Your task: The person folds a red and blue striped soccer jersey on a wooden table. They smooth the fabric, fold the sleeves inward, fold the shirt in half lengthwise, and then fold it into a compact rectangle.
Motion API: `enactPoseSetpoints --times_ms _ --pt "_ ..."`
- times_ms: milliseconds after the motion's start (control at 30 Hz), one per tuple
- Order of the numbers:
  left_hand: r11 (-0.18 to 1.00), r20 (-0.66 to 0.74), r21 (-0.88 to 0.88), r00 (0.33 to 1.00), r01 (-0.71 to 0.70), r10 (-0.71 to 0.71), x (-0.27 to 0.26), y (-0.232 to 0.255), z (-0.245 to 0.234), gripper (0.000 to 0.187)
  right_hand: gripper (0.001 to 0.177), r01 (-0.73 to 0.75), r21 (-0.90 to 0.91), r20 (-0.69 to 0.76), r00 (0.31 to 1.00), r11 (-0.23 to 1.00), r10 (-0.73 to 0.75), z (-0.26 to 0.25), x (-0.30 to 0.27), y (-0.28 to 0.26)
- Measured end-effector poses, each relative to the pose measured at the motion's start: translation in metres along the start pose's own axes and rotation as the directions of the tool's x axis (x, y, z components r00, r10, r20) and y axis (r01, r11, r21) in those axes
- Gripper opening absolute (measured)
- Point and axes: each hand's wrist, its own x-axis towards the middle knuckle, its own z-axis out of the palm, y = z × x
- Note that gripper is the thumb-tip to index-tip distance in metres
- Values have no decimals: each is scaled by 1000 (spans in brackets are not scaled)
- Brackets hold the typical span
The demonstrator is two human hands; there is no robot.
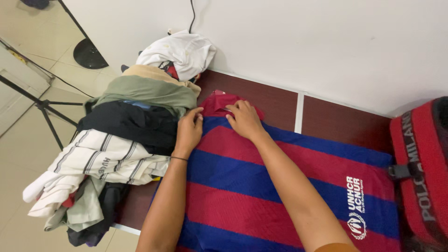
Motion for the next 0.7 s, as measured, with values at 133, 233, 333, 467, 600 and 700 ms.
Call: enactPoseSetpoints --times_ms 133,233,333,467,600,700 --pt "984 111 156 992 -83 66 -9 10 7 27 53 -61 -143 -36 998 988 57 28 19 18" --pt "921 236 361 970 -145 60 -14 22 23 39 60 -76 -123 -60 996 989 69 31 25 50" --pt "847 232 483 965 -222 121 -20 28 33 50 52 -89 -158 -153 986 983 65 28 20 65" --pt "827 237 526 968 -198 81 -17 32 34 58 37 -100 -222 -369 929 970 11 8 -8 50" --pt "755 285 635 958 -162 -34 -6 43 41 56 25 -214 -56 -225 954 975 196 -25 -44 37" --pt "751 313 656 933 -78 -176 11 49 54 51 32 -232 -69 -61 972 970 228 -35 -62 31"
